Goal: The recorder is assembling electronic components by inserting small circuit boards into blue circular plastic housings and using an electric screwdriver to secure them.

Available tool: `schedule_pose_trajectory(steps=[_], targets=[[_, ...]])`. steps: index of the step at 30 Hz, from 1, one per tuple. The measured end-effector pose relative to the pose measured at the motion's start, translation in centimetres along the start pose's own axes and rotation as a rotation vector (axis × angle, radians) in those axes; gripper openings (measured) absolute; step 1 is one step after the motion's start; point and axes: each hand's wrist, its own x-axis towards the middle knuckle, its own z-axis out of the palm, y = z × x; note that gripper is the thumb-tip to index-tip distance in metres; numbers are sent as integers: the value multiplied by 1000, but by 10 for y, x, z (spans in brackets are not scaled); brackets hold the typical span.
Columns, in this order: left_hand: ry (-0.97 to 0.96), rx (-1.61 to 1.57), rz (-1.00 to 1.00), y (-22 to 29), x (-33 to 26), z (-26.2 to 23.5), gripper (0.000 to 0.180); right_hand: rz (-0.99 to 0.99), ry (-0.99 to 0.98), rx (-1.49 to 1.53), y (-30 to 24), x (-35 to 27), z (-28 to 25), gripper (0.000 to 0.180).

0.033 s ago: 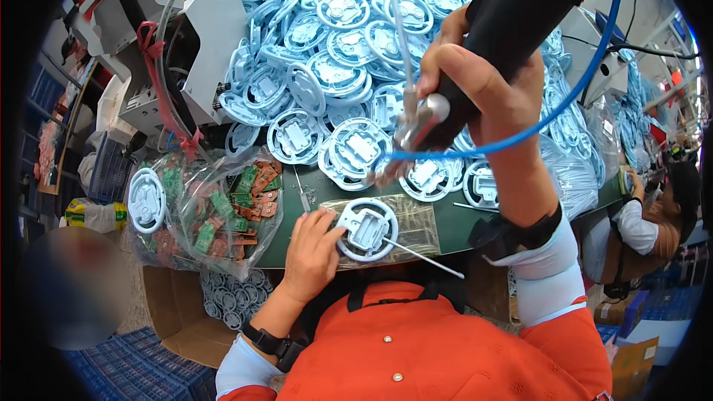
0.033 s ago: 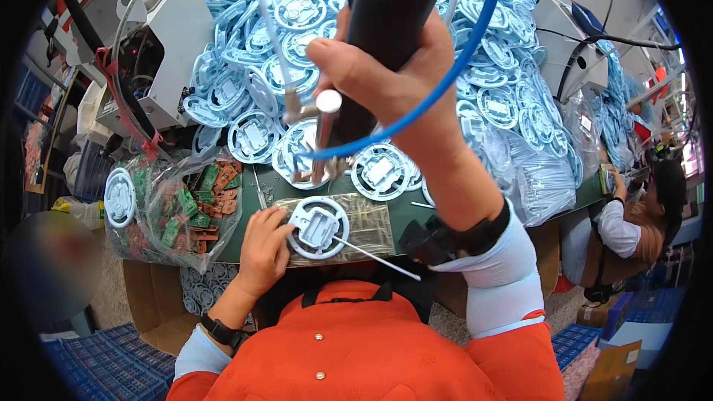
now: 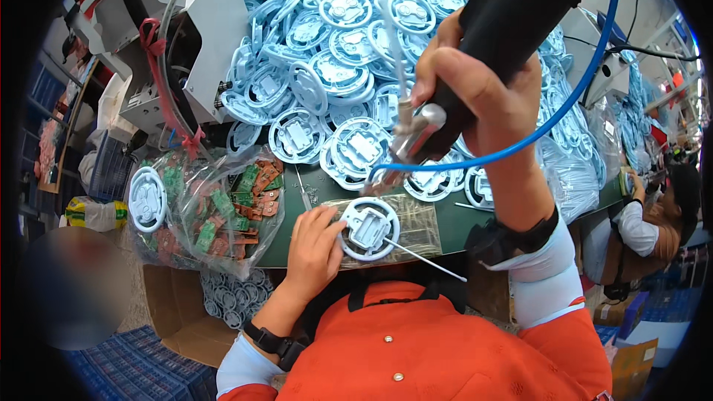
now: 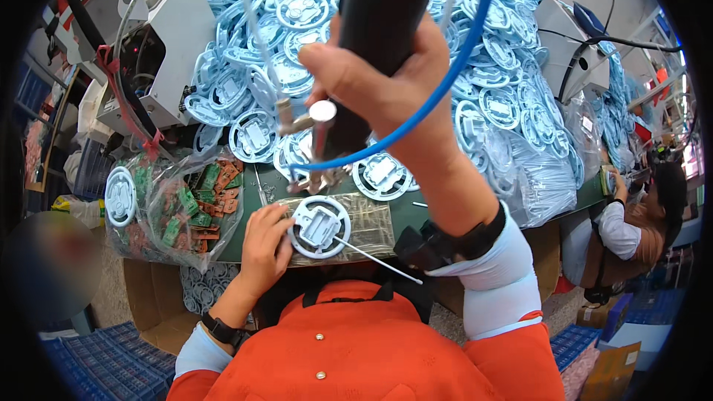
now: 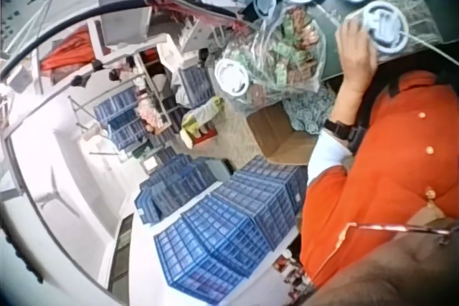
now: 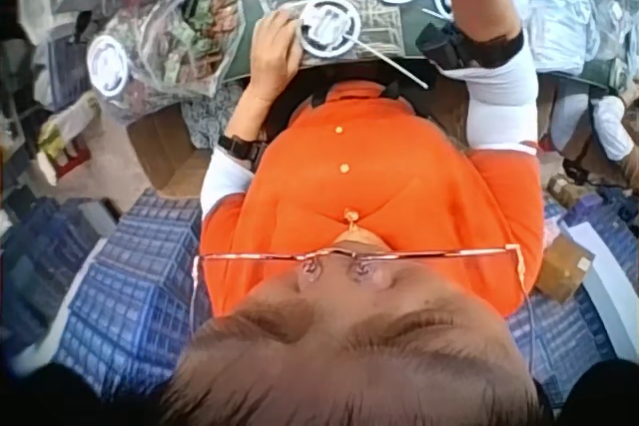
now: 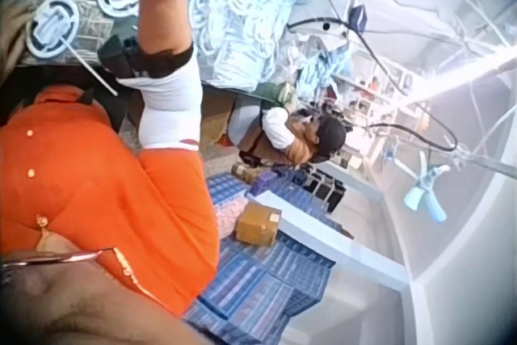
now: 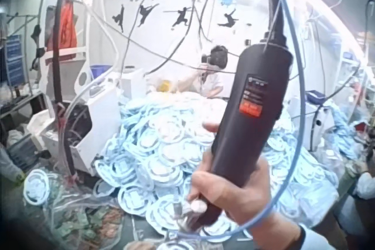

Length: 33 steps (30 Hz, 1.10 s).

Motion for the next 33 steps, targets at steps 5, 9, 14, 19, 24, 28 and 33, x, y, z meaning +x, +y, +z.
schedule_pose_trajectory(steps=[5, 9, 14, 19, 24, 28, 33], targets=[[89, -142, -106, -15, 21, 4, 20, -53, 55, 99, 2, -15, 20, 38], [66, -4, -138, -35, 6, 0, 28, -115, 80, -4, -25, -12, -6, 41], [-231, -120, 65, -5, 12, 6, 68, -179, 97, -289, -24, -11, -13, 43], [-166, -83, 11, 4, 4, 20, 80, -80, 94, -196, -3, -21, 2, 43], [-135, -52, -4, 5, 2, 24, 84, -71, 86, -177, 16, -26, 9, 44], [-144, -75, -12, 4, 2, 24, 84, -93, 69, -200, 24, -24, 8, 45], [-117, -93, -5, 2, 1, 25, 84, -56, 103, -170, 29, -29, 14, 42]])
